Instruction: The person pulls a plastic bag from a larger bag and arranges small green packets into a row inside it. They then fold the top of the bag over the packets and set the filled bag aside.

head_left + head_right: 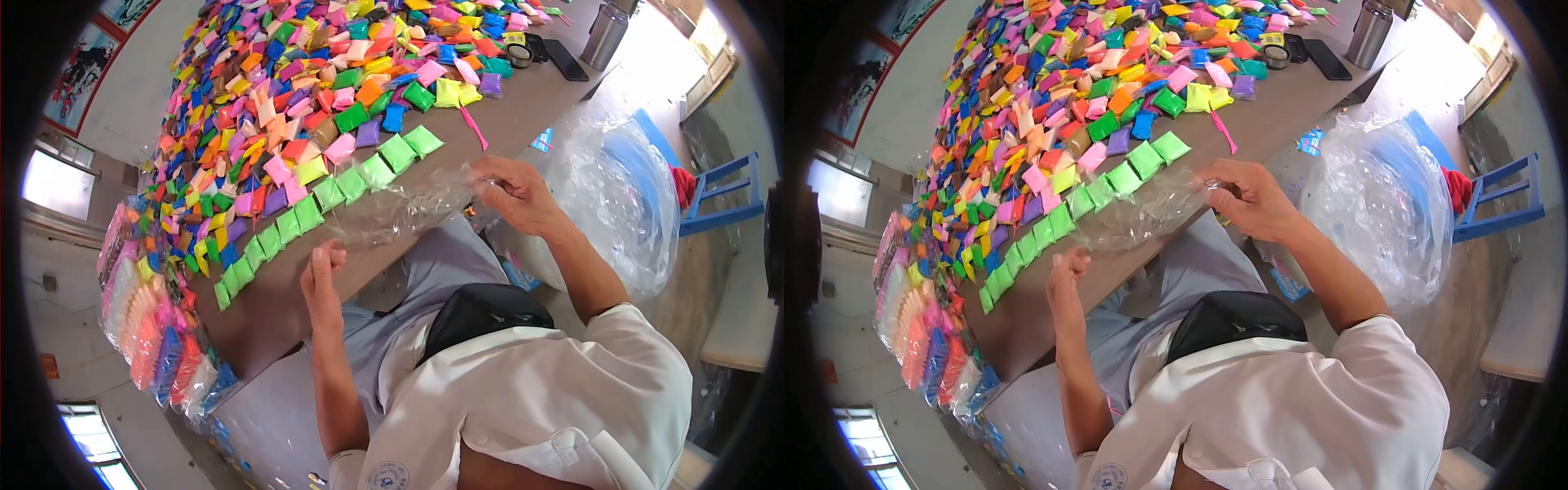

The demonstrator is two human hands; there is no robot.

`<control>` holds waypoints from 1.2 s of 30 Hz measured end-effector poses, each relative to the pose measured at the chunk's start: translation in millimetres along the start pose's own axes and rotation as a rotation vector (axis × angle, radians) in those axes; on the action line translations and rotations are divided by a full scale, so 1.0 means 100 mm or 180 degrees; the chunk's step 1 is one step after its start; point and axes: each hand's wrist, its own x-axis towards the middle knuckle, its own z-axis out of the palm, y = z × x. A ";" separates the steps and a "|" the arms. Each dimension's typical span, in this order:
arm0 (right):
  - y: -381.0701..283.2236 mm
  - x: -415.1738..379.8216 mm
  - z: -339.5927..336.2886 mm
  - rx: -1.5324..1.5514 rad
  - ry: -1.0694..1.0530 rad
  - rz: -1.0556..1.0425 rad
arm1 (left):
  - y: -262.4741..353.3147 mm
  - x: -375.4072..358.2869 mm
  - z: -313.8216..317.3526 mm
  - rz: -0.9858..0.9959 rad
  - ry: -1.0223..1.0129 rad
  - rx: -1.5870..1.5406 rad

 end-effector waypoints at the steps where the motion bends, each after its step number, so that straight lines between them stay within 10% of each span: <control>1: 0.00 -0.01 0.01 0.0096 0.0044 0.0134 | 0.04 0.00 0.03 0.0091 -0.0009 0.0202; 36: 0.16 0.03 -0.17 0.0374 -0.0913 0.0709 | -0.11 0.00 0.19 -0.0485 -0.1067 -0.0214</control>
